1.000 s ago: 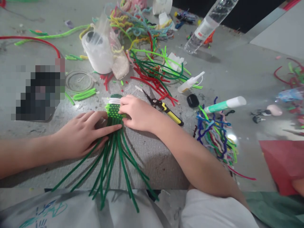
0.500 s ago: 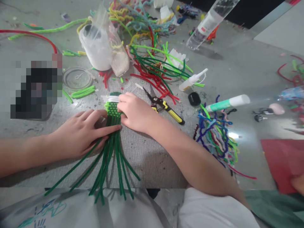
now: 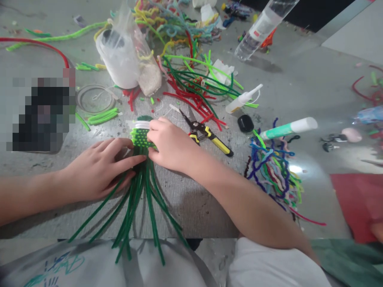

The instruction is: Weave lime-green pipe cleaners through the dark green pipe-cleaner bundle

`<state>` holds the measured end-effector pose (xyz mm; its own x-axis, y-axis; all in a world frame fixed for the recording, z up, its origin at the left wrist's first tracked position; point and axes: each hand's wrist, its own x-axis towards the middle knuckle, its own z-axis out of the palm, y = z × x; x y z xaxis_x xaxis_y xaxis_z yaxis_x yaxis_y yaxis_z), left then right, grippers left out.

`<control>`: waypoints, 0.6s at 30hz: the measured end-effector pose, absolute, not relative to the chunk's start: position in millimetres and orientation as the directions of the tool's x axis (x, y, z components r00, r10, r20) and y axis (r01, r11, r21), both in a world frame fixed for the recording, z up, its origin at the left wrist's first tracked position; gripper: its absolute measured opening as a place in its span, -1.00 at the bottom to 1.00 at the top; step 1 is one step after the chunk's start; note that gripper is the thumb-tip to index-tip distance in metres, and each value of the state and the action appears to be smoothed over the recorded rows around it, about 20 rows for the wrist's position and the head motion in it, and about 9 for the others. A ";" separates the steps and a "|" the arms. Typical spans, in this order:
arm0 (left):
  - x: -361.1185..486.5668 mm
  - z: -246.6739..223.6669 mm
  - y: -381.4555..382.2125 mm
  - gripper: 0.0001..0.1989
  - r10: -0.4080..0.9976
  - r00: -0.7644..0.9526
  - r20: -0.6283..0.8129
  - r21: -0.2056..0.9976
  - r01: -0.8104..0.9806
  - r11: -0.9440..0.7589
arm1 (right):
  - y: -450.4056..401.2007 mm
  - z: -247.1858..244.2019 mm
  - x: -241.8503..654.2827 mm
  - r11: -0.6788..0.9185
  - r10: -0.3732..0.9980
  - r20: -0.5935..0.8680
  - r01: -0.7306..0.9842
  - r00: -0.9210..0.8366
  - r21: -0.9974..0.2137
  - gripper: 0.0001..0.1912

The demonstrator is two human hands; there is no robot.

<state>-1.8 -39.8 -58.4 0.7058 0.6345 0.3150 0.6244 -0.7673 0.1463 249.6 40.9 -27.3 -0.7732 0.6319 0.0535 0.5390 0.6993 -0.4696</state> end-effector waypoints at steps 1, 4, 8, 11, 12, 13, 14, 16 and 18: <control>-1.7 -58.7 -39.8 -0.63 0.635 0.705 0.315 0.147 0.625 -0.767 | 38.8 -26.9 248.3 0.697 0.638 0.048 0.549 -0.769 -0.461 -0.89; -1.3 -58.6 -39.5 -0.64 0.632 0.708 0.316 0.145 0.622 -0.769 | 32.8 -26.5 242.7 0.682 0.667 0.032 0.593 -0.744 -0.429 -0.89; -1.3 -56.8 -38.4 -0.61 0.617 0.717 0.324 0.131 0.612 -0.780 | 31.0 -29.8 235.2 0.660 0.703 0.021 0.640 -0.711 -0.394 -0.85; -1.5 -55.2 -37.4 -0.61 0.598 0.729 0.333 0.100 0.603 -0.792 | 34.0 -31.8 235.6 0.666 0.696 0.051 0.617 -0.716 -0.420 -0.81; -1.6 -54.7 -37.2 -0.61 0.595 0.731 0.334 0.093 0.603 -0.793 | 34.8 -31.5 237.0 0.665 0.694 0.061 0.606 -0.717 -0.436 -0.80; -1.7 -54.4 -37.1 -0.62 0.594 0.732 0.332 0.088 0.603 -0.793 | 35.1 -30.5 238.8 0.661 0.694 0.067 0.597 -0.717 -0.455 -0.80; -1.8 -54.3 -37.0 -0.63 0.596 0.732 0.329 0.086 0.606 -0.791 | 34.7 -28.9 240.6 0.652 0.698 0.069 0.593 -0.713 -0.473 -0.81; -2.1 -54.9 -37.2 -0.63 0.598 0.732 0.327 0.086 0.607 -0.790 | 31.3 -24.8 243.3 0.618 0.730 0.072 0.610 -0.680 -0.496 -0.84; -2.6 -56.4 -37.8 -0.62 0.602 0.730 0.323 0.094 0.609 -0.788 | 25.3 -20.6 243.4 0.551 0.794 0.062 0.673 -0.605 -0.492 -0.85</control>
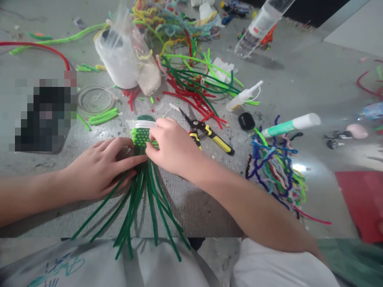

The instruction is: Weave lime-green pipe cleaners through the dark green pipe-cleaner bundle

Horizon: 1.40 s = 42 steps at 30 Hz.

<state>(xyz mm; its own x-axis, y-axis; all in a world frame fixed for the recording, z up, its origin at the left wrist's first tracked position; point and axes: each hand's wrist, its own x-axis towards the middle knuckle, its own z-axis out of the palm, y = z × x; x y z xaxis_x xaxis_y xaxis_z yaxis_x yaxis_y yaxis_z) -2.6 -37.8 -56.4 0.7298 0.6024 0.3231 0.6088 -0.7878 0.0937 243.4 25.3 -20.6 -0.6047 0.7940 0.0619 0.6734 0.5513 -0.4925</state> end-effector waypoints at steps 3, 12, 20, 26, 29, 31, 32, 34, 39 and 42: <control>-3.8 -58.6 -38.6 -0.58 0.619 0.725 0.303 0.129 0.612 -0.780 | 16.0 -16.7 238.3 0.406 0.871 -0.067 0.791 -0.486 -0.458 -0.76; -7.8 -49.9 -36.1 -0.58 0.611 0.747 0.262 0.162 0.590 -0.791 | 9.8 -9.8 224.0 0.240 0.880 -0.314 0.903 -0.358 -0.356 -0.70; -7.8 -55.5 -38.5 -0.52 0.646 0.723 0.244 0.212 0.611 -0.763 | 9.4 -11.9 230.2 0.249 0.862 -0.311 0.868 -0.401 -0.430 -0.70; -7.7 -52.2 -36.6 -0.55 0.624 0.741 0.246 0.156 0.605 -0.781 | 12.4 -6.2 237.7 0.234 0.821 -0.300 0.767 -0.485 -0.598 -0.83; -6.8 -51.2 -35.7 -0.57 0.603 0.750 0.272 0.139 0.589 -0.796 | 13.7 0.1 239.3 0.192 0.782 -0.389 0.783 -0.486 -0.592 -0.86; -6.5 -51.1 -35.4 -0.56 0.599 0.752 0.276 0.137 0.586 -0.798 | 14.5 3.4 240.8 0.192 0.760 -0.419 0.788 -0.497 -0.585 -0.84; -6.5 -51.1 -35.3 -0.56 0.601 0.752 0.270 0.136 0.588 -0.797 | 14.9 4.6 241.8 0.204 0.750 -0.421 0.784 -0.510 -0.587 -0.83; -6.8 -50.9 -35.3 -0.55 0.604 0.756 0.251 0.133 0.591 -0.796 | 15.6 6.3 244.3 0.256 0.731 -0.401 0.766 -0.552 -0.590 -0.81; -8.0 -49.9 -35.2 -0.53 0.607 0.759 0.236 0.133 0.593 -0.794 | 19.3 8.1 250.0 0.481 0.661 -0.346 0.730 -0.666 -0.486 -0.80; -8.1 -49.8 -35.3 -0.54 0.603 0.758 0.249 0.130 0.591 -0.797 | 25.7 6.0 253.6 0.552 0.609 -0.341 0.691 -0.716 -0.466 -0.78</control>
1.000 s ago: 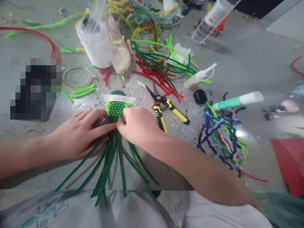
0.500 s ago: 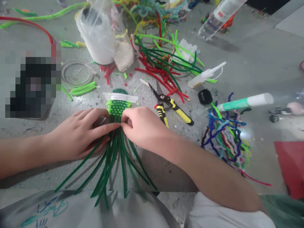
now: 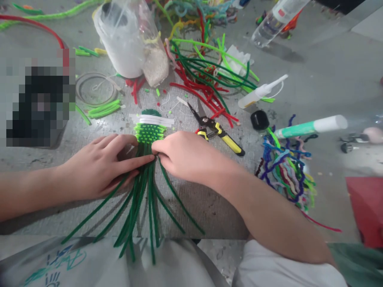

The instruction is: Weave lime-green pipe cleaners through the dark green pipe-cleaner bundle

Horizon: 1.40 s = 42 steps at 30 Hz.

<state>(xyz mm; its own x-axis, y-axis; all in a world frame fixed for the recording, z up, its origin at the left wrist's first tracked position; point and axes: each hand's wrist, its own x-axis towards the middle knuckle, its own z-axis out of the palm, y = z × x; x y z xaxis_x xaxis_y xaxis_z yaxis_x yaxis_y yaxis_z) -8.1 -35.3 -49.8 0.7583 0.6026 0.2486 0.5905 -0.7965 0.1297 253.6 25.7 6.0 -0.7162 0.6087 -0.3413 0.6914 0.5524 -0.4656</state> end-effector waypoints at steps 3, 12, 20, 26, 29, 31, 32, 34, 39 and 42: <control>-8.6 -50.4 -35.4 -0.53 0.608 0.753 0.252 0.137 0.594 -0.793 | 34.2 1.2 259.0 0.626 0.523 -0.306 0.602 -0.796 -0.496 -0.78; -6.4 -57.7 -38.3 -0.54 0.616 0.734 0.287 0.130 0.607 -0.784 | 44.5 -7.7 267.9 0.773 0.427 -0.242 0.490 -0.871 -0.403 -0.81; -6.3 -63.5 -39.9 -0.52 0.638 0.719 0.274 0.159 0.621 -0.768 | 48.2 -15.6 268.9 0.784 0.430 -0.140 0.446 -0.892 -0.432 -0.87; -7.4 -58.3 -38.9 -0.52 0.625 0.736 0.259 0.150 0.609 -0.779 | 48.0 -21.8 268.9 0.792 0.471 -0.081 0.462 -0.878 -0.399 -0.88; -8.0 -54.8 -37.9 -0.51 0.619 0.746 0.246 0.145 0.603 -0.785 | 43.5 -21.7 266.0 0.812 0.503 0.023 0.463 -0.864 -0.356 -0.83; -8.1 -54.2 -37.7 -0.51 0.618 0.746 0.246 0.145 0.602 -0.785 | 40.4 -21.4 262.4 0.817 0.529 0.101 0.473 -0.843 -0.328 -0.78; -8.1 -54.5 -37.8 -0.51 0.619 0.745 0.247 0.145 0.604 -0.784 | 39.4 -21.4 260.2 0.816 0.538 0.128 0.477 -0.833 -0.325 -0.77; -7.7 -56.1 -38.2 -0.51 0.620 0.743 0.253 0.141 0.605 -0.783 | 38.3 -22.3 255.8 0.813 0.543 0.154 0.471 -0.825 -0.343 -0.78; -6.5 -59.9 -38.8 -0.54 0.618 0.739 0.268 0.127 0.609 -0.783 | 39.1 -28.4 248.2 0.804 0.544 0.154 0.461 -0.825 -0.374 -0.79; -6.1 -61.1 -39.0 -0.54 0.616 0.739 0.271 0.133 0.605 -0.785 | 38.8 -32.1 245.3 0.795 0.569 0.152 0.493 -0.808 -0.354 -0.75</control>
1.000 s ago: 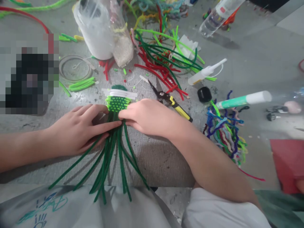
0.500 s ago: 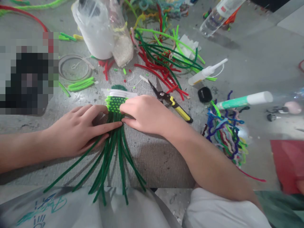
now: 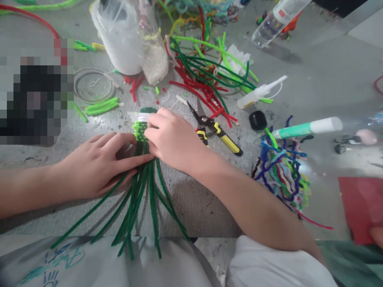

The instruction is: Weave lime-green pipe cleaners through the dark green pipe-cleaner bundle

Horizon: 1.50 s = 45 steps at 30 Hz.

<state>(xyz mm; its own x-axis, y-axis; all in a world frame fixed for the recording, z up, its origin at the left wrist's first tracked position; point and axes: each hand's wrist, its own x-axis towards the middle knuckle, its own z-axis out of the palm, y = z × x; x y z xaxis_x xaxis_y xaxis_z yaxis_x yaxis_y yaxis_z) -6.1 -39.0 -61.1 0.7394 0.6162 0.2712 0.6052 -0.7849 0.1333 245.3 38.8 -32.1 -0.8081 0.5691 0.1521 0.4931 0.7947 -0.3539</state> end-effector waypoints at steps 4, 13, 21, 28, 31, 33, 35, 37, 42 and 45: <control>-5.8 -62.1 -39.6 -0.52 0.633 0.724 0.273 0.154 0.617 -0.772 | 41.2 -33.0 245.5 0.785 0.582 0.147 0.505 -0.800 -0.358 -0.73; -5.6 -59.8 -39.4 -0.54 0.631 0.729 0.265 0.145 0.616 -0.774 | 46.9 -23.9 257.7 0.751 0.562 0.101 0.455 -0.821 -0.478 -0.78; -6.6 -59.6 -39.6 -0.50 0.637 0.731 0.245 0.160 0.617 -0.770 | 29.6 -29.0 242.8 0.723 0.646 0.065 0.582 -0.761 -0.373 -0.73; -6.0 -63.5 -40.1 -0.56 0.641 0.712 0.287 0.163 0.623 -0.765 | 34.5 -33.1 245.7 0.747 0.623 0.109 0.548 -0.775 -0.376 -0.71; -6.3 -66.0 -40.1 -0.54 0.641 0.713 0.282 0.175 0.619 -0.766 | 33.2 -31.7 246.5 0.762 0.601 0.120 0.522 -0.790 -0.384 -0.77; -6.6 -66.2 -39.9 -0.52 0.635 0.720 0.280 0.176 0.612 -0.771 | 32.1 -30.9 246.4 0.759 0.605 0.108 0.530 -0.789 -0.377 -0.78; -6.8 -65.5 -39.6 -0.52 0.628 0.725 0.283 0.165 0.608 -0.776 | 31.4 -30.6 246.2 0.752 0.614 0.095 0.544 -0.784 -0.372 -0.76; -6.9 -64.1 -39.5 -0.52 0.632 0.724 0.276 0.170 0.610 -0.774 | 31.3 -30.6 246.4 0.741 0.624 0.088 0.552 -0.776 -0.382 -0.74; -6.9 -62.6 -40.1 -0.51 0.652 0.717 0.249 0.207 0.618 -0.759 | 29.5 -29.8 246.4 0.711 0.648 0.043 0.583 -0.760 -0.394 -0.74; -6.6 -64.2 -40.3 -0.52 0.645 0.715 0.270 0.167 0.626 -0.762 | 25.5 -28.0 242.5 0.686 0.672 -0.002 0.624 -0.740 -0.373 -0.74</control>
<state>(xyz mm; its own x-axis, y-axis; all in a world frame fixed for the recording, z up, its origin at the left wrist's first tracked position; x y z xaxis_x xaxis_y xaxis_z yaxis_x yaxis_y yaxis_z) -6.6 -40.3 -64.2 0.7145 0.6454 0.2699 0.6255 -0.7622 0.1666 242.5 25.5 -28.0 -0.7403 0.6723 -0.0020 0.6243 0.6863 -0.3730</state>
